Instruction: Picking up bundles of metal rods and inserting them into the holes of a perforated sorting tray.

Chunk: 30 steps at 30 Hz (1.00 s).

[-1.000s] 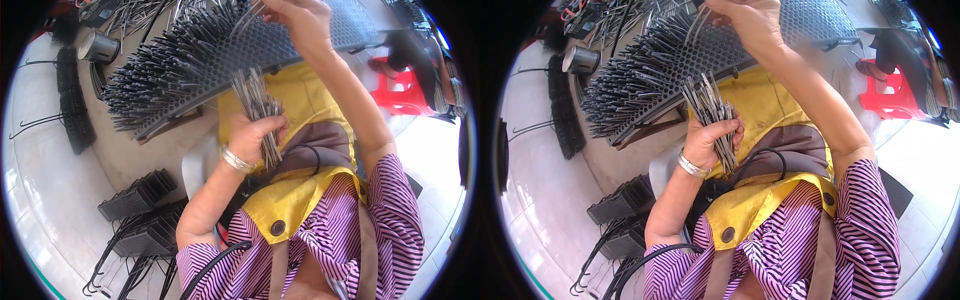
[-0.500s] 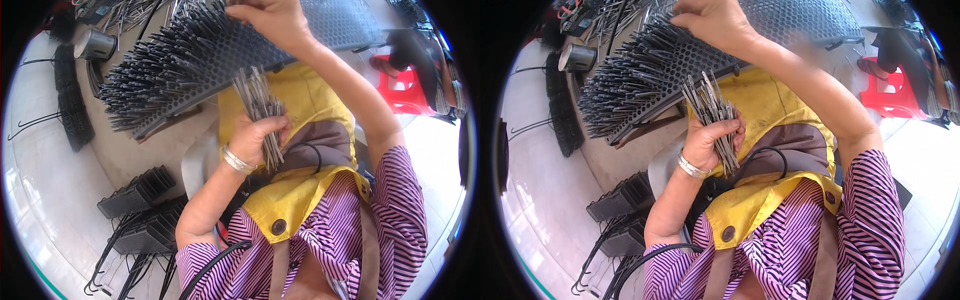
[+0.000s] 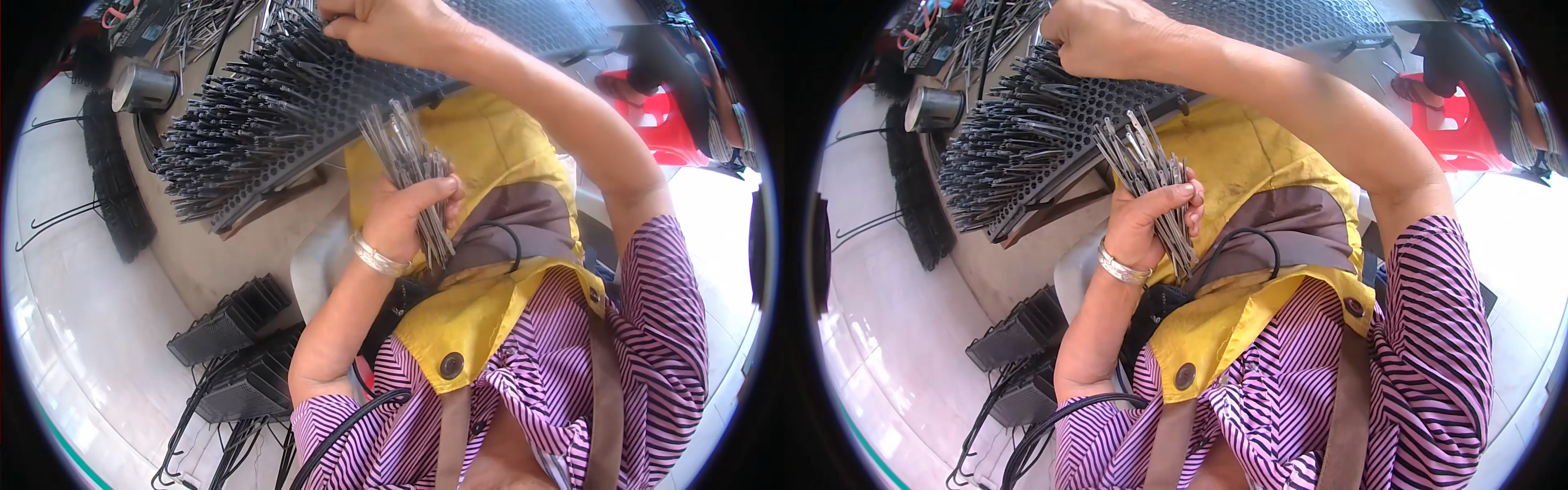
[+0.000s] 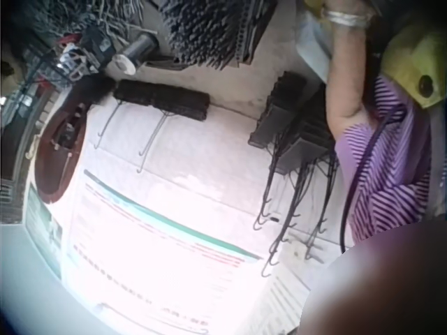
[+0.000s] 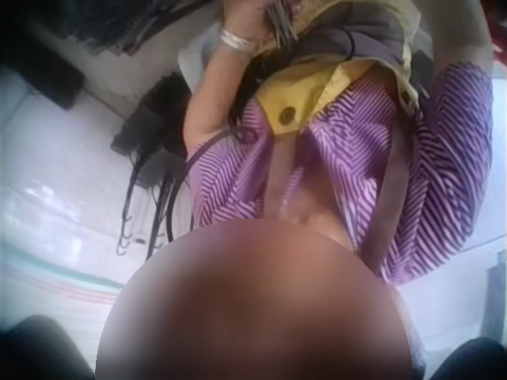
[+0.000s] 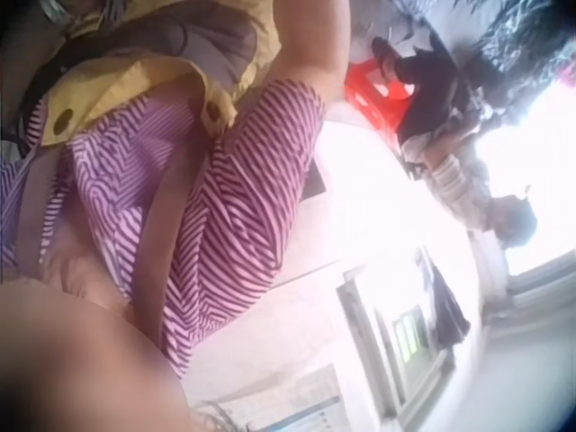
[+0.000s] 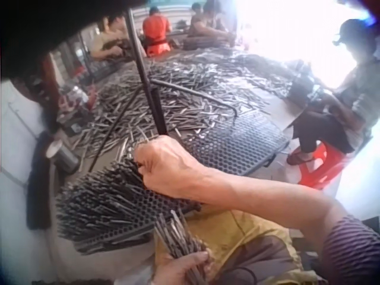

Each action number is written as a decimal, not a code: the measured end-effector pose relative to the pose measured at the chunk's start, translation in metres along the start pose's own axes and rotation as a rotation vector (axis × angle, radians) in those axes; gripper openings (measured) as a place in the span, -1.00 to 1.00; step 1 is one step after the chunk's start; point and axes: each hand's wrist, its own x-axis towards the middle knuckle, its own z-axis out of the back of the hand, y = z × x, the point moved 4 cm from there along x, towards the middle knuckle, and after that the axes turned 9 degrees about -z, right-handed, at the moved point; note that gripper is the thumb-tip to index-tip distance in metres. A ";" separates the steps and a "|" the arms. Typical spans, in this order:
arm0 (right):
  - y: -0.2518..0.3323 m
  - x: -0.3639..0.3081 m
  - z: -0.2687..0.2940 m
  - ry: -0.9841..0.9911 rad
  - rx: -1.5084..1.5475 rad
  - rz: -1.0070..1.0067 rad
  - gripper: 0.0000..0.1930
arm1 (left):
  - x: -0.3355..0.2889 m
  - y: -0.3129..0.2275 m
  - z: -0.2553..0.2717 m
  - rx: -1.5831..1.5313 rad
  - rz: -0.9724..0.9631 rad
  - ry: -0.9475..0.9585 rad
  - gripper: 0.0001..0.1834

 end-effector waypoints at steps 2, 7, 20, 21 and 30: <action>0.000 -0.003 -0.004 -0.003 -0.044 0.013 -0.85 | 0.000 0.000 0.000 0.008 0.003 0.020 -0.78; -0.002 -0.010 0.000 0.010 -0.128 -0.090 -0.80 | 0.002 -0.001 0.000 0.029 -0.010 0.020 -0.77; 0.001 -0.092 0.011 0.469 0.576 -0.831 -0.79 | -0.001 -0.007 -0.005 0.044 -0.109 0.105 -0.75; 0.000 -0.094 0.012 0.446 0.581 -0.847 -0.81 | -0.001 -0.006 -0.005 0.045 -0.108 0.106 -0.75; -0.014 -0.106 0.025 0.215 0.771 -0.950 -0.83 | 0.003 -0.012 0.000 0.058 -0.124 0.036 -0.70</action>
